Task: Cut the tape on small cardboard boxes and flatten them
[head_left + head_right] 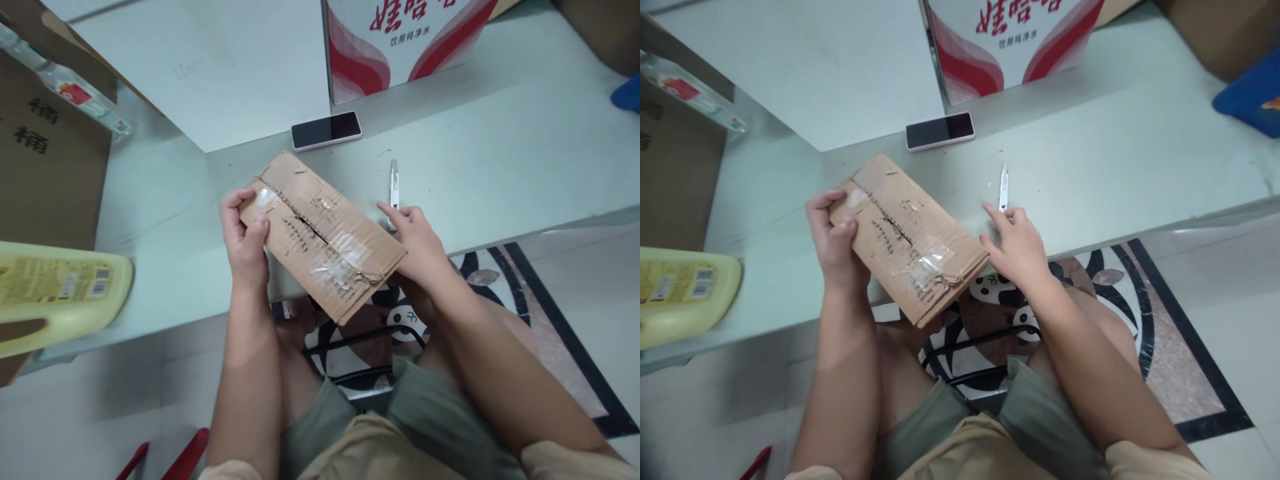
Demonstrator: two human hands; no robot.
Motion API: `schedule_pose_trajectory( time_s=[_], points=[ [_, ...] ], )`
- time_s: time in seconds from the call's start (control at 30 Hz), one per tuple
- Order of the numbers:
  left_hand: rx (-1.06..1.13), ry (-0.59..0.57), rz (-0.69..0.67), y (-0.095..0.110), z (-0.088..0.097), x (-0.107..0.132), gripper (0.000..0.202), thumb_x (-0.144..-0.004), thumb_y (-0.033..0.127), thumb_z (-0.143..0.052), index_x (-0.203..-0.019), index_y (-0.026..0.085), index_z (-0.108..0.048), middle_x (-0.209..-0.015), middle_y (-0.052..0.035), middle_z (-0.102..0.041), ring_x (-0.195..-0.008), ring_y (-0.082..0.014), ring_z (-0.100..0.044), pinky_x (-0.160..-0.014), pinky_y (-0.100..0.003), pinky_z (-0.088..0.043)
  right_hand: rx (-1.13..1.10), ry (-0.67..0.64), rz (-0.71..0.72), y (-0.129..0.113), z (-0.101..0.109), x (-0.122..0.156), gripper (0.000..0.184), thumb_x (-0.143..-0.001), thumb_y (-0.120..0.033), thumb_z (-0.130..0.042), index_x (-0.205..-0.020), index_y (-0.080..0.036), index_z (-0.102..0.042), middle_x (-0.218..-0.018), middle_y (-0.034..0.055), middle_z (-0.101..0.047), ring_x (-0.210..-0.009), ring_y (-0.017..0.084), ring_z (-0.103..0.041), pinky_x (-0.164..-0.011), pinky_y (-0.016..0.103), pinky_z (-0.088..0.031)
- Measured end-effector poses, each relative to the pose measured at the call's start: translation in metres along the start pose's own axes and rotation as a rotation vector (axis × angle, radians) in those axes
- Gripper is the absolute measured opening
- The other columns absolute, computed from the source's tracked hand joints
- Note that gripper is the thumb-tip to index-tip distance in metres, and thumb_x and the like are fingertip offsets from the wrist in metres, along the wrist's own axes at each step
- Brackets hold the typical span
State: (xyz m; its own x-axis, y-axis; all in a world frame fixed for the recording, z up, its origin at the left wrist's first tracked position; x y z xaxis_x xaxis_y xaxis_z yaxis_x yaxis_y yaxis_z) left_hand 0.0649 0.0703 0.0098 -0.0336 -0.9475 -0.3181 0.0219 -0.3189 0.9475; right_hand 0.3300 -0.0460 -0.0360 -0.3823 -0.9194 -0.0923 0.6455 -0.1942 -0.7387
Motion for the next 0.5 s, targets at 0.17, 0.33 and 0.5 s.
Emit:
schedule_pose_trajectory(
  time_s=[0.17,0.33,0.5],
  points=[
    [0.033,0.004,-0.009,0.0,0.001,0.0,0.056,-0.068,0.064,-0.08,-0.109,0.029,-0.063,-0.111,-0.0054,-0.063,-0.102,-0.025,-0.061,-0.095,-0.039,-0.051,0.265,-0.016,-0.083,0.006,0.005,-0.004,0.029,-0.084,-0.044,-0.068,-0.106,-0.025,-0.071,-0.106,0.0097,-0.053,-0.068,0.019,-0.048,-0.069,0.039,-0.049],
    [0.06,-0.011,-0.019,-0.004,0.004,-0.001,0.056,-0.067,0.065,-0.084,-0.108,0.031,-0.065,-0.108,-0.0032,-0.063,-0.1,-0.024,-0.061,-0.095,-0.039,-0.052,0.452,-0.057,-0.208,0.005,0.016,-0.014,0.018,-0.087,-0.033,-0.06,-0.1,-0.022,-0.058,-0.085,0.005,-0.059,-0.06,0.016,-0.038,-0.06,0.032,-0.031],
    [0.065,-0.022,-0.038,-0.006,0.003,-0.001,0.054,-0.07,0.062,-0.083,-0.11,0.031,-0.065,-0.108,-0.0021,-0.063,-0.099,-0.0221,-0.061,-0.094,-0.037,-0.051,0.099,-0.012,-0.22,0.011,0.018,-0.02,0.025,-0.085,-0.027,-0.05,-0.108,-0.026,-0.06,-0.069,-0.0005,-0.055,-0.058,0.018,-0.042,-0.06,0.03,-0.031]
  ],
)
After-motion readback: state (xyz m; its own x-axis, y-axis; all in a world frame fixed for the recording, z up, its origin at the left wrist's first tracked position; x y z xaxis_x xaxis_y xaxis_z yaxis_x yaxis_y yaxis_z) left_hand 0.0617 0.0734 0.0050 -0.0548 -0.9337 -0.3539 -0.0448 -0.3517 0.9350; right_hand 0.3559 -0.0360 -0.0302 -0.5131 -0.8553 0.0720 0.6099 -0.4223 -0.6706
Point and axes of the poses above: each hand's wrist, its own x-axis away from the middle knuckle, its own z-axis out of the back of the hand, y = z × x, the point moved 5 cm from there along -x, towards the middle knuckle
